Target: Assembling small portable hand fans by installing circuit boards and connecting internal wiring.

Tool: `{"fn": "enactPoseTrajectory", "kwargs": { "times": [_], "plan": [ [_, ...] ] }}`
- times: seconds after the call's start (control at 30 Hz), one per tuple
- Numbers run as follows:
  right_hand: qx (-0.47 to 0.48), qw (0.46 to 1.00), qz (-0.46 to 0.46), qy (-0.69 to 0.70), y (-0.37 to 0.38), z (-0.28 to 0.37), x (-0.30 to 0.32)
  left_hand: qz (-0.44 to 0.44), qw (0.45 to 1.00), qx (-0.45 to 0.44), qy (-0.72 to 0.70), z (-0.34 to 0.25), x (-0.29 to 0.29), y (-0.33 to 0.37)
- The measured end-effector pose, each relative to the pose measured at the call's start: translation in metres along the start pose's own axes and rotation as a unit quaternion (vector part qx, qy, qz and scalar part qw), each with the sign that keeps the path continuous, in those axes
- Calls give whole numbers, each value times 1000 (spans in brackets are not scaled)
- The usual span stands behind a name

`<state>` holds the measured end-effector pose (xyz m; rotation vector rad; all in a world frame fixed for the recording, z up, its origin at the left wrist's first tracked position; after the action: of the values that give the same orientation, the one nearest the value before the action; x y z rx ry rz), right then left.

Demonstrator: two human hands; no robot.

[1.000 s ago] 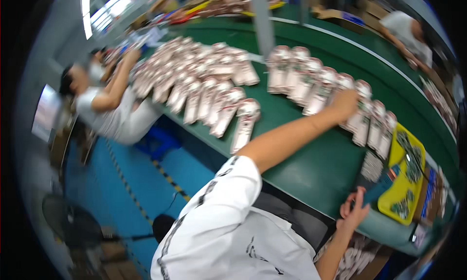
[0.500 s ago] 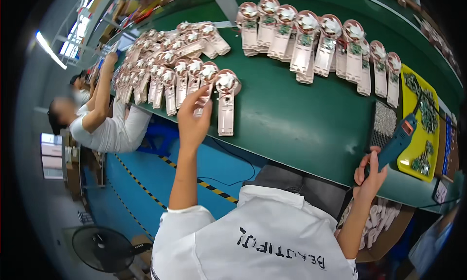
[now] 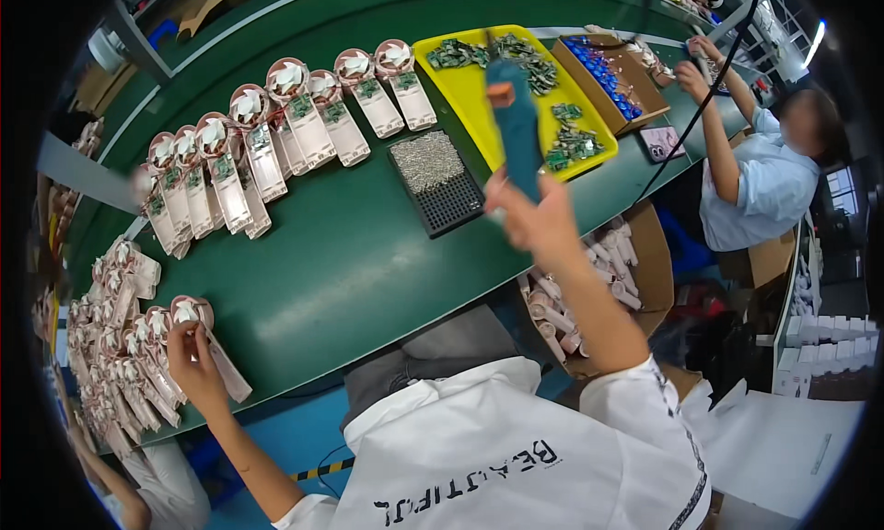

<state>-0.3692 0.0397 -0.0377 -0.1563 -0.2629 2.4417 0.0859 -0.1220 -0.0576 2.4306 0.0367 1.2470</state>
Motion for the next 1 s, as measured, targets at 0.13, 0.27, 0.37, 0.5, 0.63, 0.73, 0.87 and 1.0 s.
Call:
{"fn": "enactPoseTrajectory", "kwargs": {
  "times": [0.13,0.27,0.37,0.5,0.63,0.73,0.87,1.0],
  "plan": [
    [201,914,-123,-332,102,28,95,58,991,-29,-116,-26,-24,5],
    [206,802,-166,-535,144,35,130,60,977,-51,-199,-71,-48,-2],
    [167,794,-167,-561,139,43,110,57,972,-95,-207,-100,-66,-6],
    [123,767,-185,-602,137,39,105,84,956,-137,-245,-134,-86,1],
    [182,868,-101,-450,120,39,97,109,959,-110,-236,-152,-88,-6],
    [-5,999,44,-32,47,24,40,65,972,-72,-214,-173,-63,-22],
    [-36,984,140,101,-43,-9,-38,87,883,33,-460,-195,-58,-51],
    [13,980,174,98,-71,-25,-70,194,767,133,-597,-206,-77,-62]
  ]
}}
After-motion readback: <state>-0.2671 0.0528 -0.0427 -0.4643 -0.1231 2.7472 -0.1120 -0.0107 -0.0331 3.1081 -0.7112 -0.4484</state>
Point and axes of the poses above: each hand's wrist, its own y-axis towards the middle knuckle, its own x-axis out of the back of the hand, z = x × y, the point moved 3 cm from there along y, towards the middle knuckle, and after that the axes turned 4 degrees about y, right-handed, at the moved point
